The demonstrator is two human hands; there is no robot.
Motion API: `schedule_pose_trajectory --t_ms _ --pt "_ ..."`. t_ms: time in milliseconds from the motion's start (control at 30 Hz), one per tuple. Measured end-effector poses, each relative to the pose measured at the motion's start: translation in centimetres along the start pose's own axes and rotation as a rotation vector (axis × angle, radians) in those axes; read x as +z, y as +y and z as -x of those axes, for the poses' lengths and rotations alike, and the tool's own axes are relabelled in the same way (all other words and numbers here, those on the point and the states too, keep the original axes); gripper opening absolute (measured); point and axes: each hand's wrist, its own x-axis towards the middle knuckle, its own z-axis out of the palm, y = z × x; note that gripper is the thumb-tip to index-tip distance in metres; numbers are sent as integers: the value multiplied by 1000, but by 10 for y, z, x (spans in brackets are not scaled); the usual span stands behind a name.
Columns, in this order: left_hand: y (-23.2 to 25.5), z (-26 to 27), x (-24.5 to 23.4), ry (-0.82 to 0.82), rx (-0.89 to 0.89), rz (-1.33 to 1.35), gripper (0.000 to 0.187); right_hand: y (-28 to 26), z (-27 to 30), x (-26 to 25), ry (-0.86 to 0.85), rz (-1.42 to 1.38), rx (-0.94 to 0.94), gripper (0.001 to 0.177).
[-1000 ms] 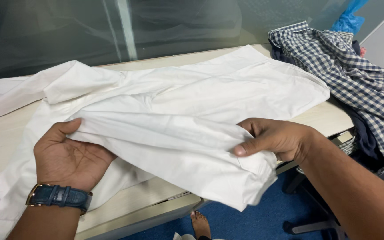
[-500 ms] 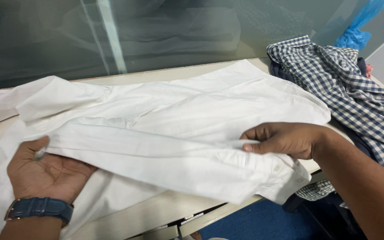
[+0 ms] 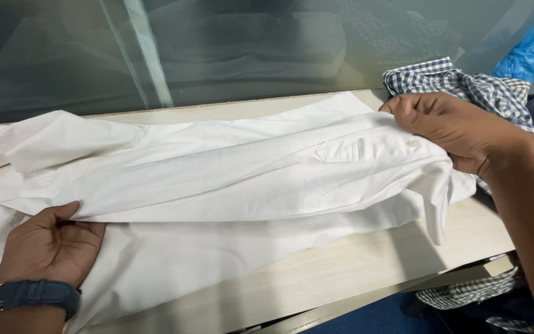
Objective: The person folds a white long-sleeved shirt on a light-colored table, smoothing the fabric and aligning the sleeves. The folded shirt is then placed into an open suitcase containing other clothes.
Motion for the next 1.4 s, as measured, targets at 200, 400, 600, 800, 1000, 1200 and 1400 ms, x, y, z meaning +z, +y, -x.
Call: schedule_pose_trajectory --t_ms 200,400,600,800,1000,1200,1400 --pt "-9 13 11 -30 44 -192 28 15 0 41 -55 938 185 76" --pt "-16 9 18 -15 70 -320 35 50 29 101 -214 1185 -308 81" --pt "-20 -2 10 -3 126 -361 31 39 31 93 -169 1136 -129 49" --pt "-22 -9 3 10 198 -333 23 13 38 65 -247 1027 -83 33" --pt "-21 2 10 94 323 -478 27 -18 34 7 -282 548 -159 33" --pt "-25 9 27 117 390 -947 63 -23 -43 -12 92 1003 -25 59" --pt "-21 -6 26 172 537 -1611 79 33 -68 -22 45 1033 182 77"
